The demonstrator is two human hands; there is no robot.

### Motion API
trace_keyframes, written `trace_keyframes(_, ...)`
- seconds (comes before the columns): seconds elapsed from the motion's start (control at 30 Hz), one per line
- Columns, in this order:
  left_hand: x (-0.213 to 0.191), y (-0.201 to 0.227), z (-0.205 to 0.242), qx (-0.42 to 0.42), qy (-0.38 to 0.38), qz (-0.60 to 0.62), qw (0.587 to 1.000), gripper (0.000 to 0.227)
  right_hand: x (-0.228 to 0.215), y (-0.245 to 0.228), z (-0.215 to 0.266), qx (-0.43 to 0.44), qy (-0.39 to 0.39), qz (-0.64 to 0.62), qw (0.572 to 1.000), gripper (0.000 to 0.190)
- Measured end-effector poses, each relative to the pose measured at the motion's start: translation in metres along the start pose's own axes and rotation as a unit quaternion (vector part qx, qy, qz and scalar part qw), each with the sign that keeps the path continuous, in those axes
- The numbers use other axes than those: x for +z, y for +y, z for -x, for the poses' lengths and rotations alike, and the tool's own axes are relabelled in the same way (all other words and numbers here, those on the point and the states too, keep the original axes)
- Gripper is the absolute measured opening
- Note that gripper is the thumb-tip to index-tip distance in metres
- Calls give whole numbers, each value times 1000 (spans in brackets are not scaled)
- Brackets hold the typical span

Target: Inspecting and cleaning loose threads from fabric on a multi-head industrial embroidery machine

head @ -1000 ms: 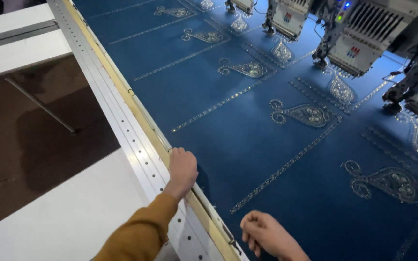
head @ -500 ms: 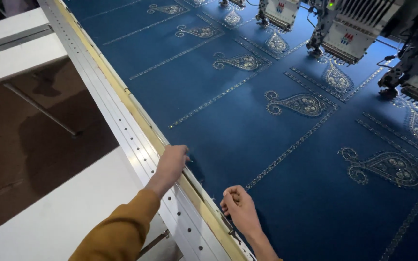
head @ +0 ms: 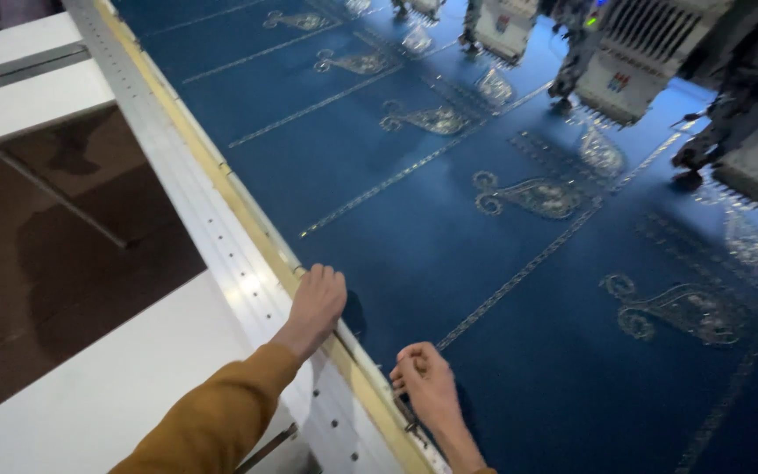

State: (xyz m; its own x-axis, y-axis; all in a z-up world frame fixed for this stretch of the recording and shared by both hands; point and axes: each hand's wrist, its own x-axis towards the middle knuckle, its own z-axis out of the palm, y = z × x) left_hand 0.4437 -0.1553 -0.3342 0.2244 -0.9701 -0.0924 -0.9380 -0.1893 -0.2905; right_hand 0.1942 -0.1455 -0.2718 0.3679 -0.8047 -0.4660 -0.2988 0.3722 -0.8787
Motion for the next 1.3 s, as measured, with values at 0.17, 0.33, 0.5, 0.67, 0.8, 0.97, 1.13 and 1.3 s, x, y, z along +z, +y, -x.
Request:
trace_keyframes(0.17, -38, 3, 17, -93, -12, 190, 977, 9, -2, -4, 0, 31, -26, -13, 999, 16)
trace_keyframes(0.33, -63, 19, 6, -247, -83, 355, 898, 22, -9, 1, -3, 40, -43, -48, 997, 18)
trace_keyframes(0.5, -101, 37, 26, -299, -110, 431, 844, 30, -23, 7, 10, 55, -34, -82, 995, 21)
trace_keyframes(0.67, -128, 60, 66, -213, -182, 508, 815, 38, -54, 14, 37, 112, -23, -144, 983, 21)
trace_keyframes(0.8, -132, 87, 88, -153, -175, 462, 856, 46, -86, 16, 66, 113, -7, -83, 990, 27)
trace_keyframes(0.97, -114, 150, 107, -77, -137, 491, 857, 24, -126, 24, 99, 80, 10, -37, 996, 23)
trace_keyframes(1.13, -187, 208, 129, 96, -224, 594, 766, 26, -167, 33, 129, 12, 89, 25, 996, 22)
trace_keyframes(1.3, -218, 263, 136, 238, -233, 604, 724, 21, -221, 38, 167, 4, 144, 49, 988, 21)
